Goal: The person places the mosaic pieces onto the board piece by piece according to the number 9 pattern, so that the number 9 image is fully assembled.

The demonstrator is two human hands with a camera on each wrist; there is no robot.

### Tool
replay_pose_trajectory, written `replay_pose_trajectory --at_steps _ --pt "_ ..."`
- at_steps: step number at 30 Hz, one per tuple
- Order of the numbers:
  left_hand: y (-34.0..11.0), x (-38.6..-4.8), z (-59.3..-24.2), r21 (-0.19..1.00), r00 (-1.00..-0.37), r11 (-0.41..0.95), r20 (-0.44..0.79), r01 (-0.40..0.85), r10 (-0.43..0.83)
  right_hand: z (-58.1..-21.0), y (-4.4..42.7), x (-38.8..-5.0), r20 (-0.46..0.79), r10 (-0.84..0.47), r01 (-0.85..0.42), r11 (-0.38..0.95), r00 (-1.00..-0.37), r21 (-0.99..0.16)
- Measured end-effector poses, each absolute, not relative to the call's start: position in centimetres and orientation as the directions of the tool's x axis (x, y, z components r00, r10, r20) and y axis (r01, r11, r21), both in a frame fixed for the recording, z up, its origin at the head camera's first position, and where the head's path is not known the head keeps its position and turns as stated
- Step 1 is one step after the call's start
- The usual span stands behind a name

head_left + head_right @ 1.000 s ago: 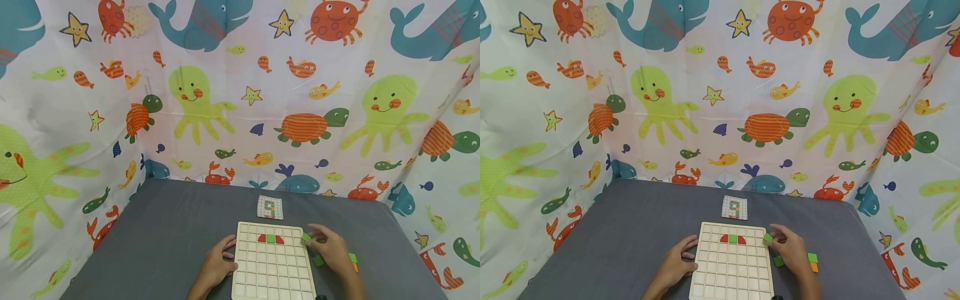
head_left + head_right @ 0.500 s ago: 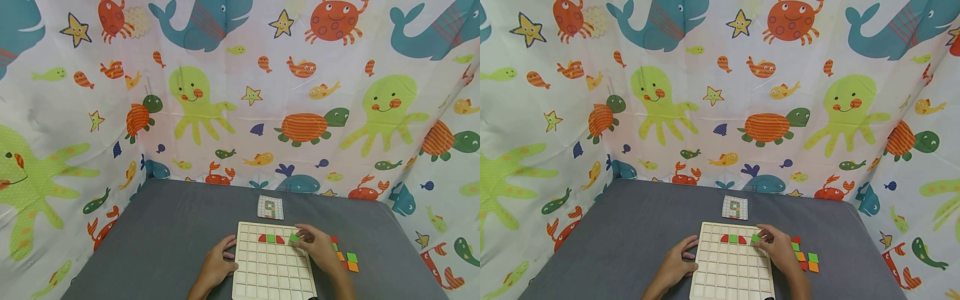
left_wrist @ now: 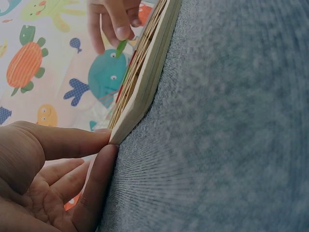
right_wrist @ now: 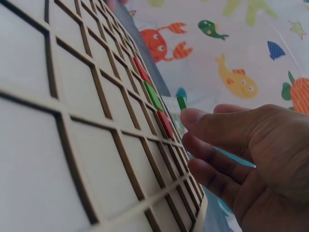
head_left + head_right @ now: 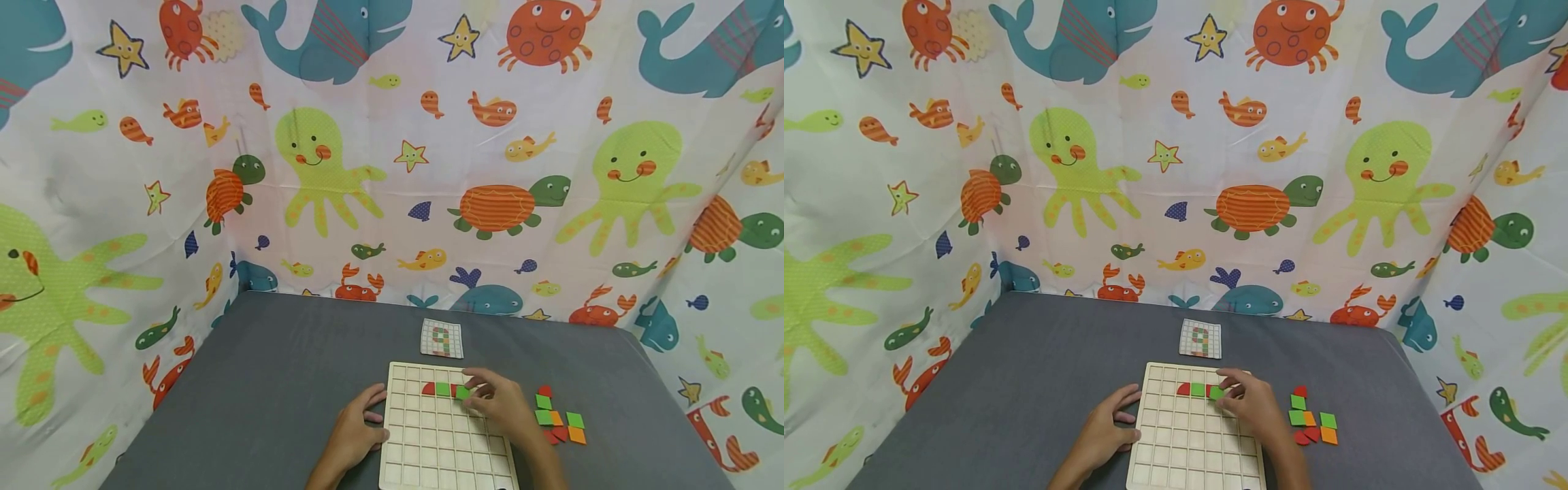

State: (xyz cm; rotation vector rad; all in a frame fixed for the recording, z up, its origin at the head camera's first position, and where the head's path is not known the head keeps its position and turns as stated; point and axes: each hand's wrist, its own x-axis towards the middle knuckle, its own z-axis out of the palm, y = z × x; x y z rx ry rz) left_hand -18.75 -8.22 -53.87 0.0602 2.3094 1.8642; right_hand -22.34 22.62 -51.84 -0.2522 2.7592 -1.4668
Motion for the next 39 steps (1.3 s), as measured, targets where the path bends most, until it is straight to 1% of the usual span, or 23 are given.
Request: replay_pose_trajectory --at_steps 4,17,28,39 --pt "-8.2 -18.7 -53.9 0.974 -0.985 0.215 -0.105 -0.073 0.138 -51.8 21.9 -22.4 0.073 -0.182 -0.164 0.555 -0.98 -0.816" --pt "-8.2 -18.8 -54.0 0.972 -0.984 0.222 -0.112 -0.08 0.135 -52.1 20.1 -22.1 0.049 -0.209 -0.158 0.549 -0.977 -0.821" --pt "-8.2 -18.8 -54.0 0.975 -0.984 0.21 -0.103 -0.072 0.144 -52.1 19.1 -22.0 0.069 -0.297 -0.222 0.523 -0.952 -0.823" --pt "-8.2 -18.8 -53.9 0.974 -0.985 0.218 -0.093 -0.06 0.144 -52.2 17.9 -21.9 0.048 -0.335 -0.233 0.539 -0.941 -0.809"
